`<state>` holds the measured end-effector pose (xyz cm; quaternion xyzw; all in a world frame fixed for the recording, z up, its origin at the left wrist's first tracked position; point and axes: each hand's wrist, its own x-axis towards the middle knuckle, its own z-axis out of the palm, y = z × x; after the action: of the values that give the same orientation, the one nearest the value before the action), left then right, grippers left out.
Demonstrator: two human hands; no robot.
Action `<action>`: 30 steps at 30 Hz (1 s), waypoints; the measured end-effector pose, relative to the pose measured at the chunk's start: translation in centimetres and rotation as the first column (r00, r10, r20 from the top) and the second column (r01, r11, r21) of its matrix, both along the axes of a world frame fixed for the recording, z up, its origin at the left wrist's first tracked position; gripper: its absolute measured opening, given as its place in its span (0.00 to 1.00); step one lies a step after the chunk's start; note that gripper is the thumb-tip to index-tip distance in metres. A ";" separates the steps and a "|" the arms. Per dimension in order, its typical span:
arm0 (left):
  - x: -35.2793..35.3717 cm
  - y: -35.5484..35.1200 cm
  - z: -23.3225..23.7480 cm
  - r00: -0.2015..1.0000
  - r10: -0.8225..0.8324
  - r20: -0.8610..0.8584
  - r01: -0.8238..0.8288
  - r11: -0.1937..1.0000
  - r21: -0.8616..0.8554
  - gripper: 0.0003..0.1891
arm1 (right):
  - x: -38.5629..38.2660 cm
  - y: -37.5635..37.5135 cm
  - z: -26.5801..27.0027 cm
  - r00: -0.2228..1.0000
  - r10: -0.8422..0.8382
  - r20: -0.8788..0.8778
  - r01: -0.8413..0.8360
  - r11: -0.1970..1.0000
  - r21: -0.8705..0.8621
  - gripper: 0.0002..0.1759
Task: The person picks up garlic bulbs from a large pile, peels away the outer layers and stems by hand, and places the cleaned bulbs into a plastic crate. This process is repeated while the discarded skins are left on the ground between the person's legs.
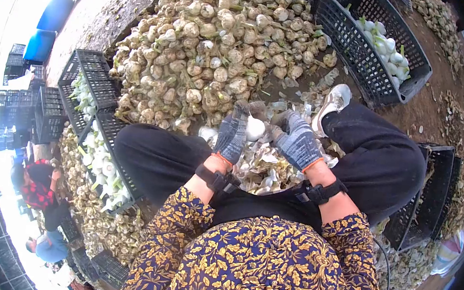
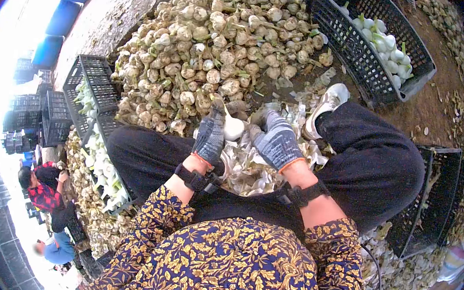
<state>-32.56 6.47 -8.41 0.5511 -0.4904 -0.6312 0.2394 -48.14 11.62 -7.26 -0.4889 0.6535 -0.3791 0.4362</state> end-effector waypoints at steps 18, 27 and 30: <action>-0.5 -0.1 0.1 0.996 0.083 0.021 -0.073 0.951 -0.300 0.17 | -0.3 -0.9 -0.6 0.973 0.191 -0.126 -0.189 0.982 0.031 0.16; -1.0 -0.1 0.2 0.965 0.184 -0.187 -0.211 0.968 -0.134 0.13 | 0.1 -0.5 -0.5 0.955 -0.067 0.290 0.002 0.976 0.218 0.09; -1.1 -0.4 -0.2 0.885 0.395 -0.247 -0.376 0.919 0.121 0.13 | 0.0 -0.4 -2.9 0.883 -0.200 0.425 0.194 0.979 0.057 0.09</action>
<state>-33.68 6.05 -8.61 0.5556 -0.3121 -0.6559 0.4046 -48.11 11.24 -10.12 -0.3218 0.5904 -0.5153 0.5314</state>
